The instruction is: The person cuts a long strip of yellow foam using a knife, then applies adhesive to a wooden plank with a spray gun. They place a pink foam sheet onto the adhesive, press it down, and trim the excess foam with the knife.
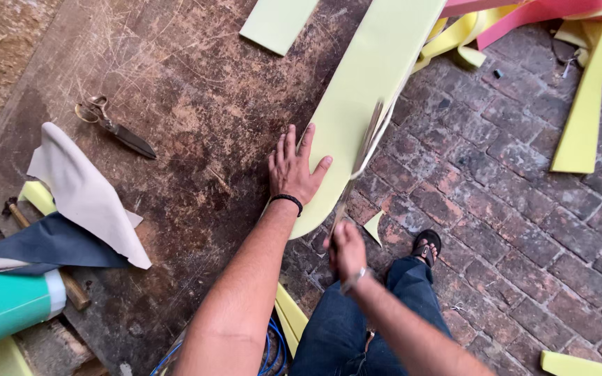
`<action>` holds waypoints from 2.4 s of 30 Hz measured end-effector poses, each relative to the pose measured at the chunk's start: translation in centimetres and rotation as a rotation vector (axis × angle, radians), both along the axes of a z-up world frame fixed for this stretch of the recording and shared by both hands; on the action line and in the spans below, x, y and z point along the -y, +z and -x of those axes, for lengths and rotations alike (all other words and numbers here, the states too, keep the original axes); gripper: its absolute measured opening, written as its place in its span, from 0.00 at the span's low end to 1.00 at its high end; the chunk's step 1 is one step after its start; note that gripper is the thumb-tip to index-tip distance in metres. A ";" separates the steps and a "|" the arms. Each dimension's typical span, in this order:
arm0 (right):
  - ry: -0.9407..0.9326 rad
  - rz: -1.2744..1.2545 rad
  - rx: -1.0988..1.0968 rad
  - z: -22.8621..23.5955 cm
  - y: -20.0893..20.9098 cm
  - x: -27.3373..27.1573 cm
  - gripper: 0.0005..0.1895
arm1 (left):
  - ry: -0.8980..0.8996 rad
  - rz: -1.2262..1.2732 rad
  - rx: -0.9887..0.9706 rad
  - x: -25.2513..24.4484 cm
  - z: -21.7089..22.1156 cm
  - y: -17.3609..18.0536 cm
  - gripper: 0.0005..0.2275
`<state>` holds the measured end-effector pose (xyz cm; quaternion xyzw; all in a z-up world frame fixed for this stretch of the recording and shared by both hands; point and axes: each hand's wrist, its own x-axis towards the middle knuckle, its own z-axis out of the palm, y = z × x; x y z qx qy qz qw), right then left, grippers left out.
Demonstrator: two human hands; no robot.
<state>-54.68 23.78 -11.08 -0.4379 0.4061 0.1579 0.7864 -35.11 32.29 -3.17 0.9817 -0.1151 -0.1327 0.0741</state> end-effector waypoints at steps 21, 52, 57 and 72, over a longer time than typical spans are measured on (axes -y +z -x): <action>-0.067 0.145 0.185 8.4 3.6 12.5 0.13 | -0.287 -0.215 -0.150 -5.0 11.6 4.7 0.45; 0.009 0.218 0.127 3.8 8.5 10.6 0.10 | 0.628 0.865 -0.052 -18.8 9.8 -2.1 0.29; 0.077 0.259 0.122 3.5 9.0 10.2 0.10 | 0.621 1.110 -0.003 -20.4 9.3 -4.6 0.27; 0.209 0.397 0.123 5.3 11.0 9.1 0.07 | 0.605 0.904 -0.016 -20.3 9.7 -5.1 0.27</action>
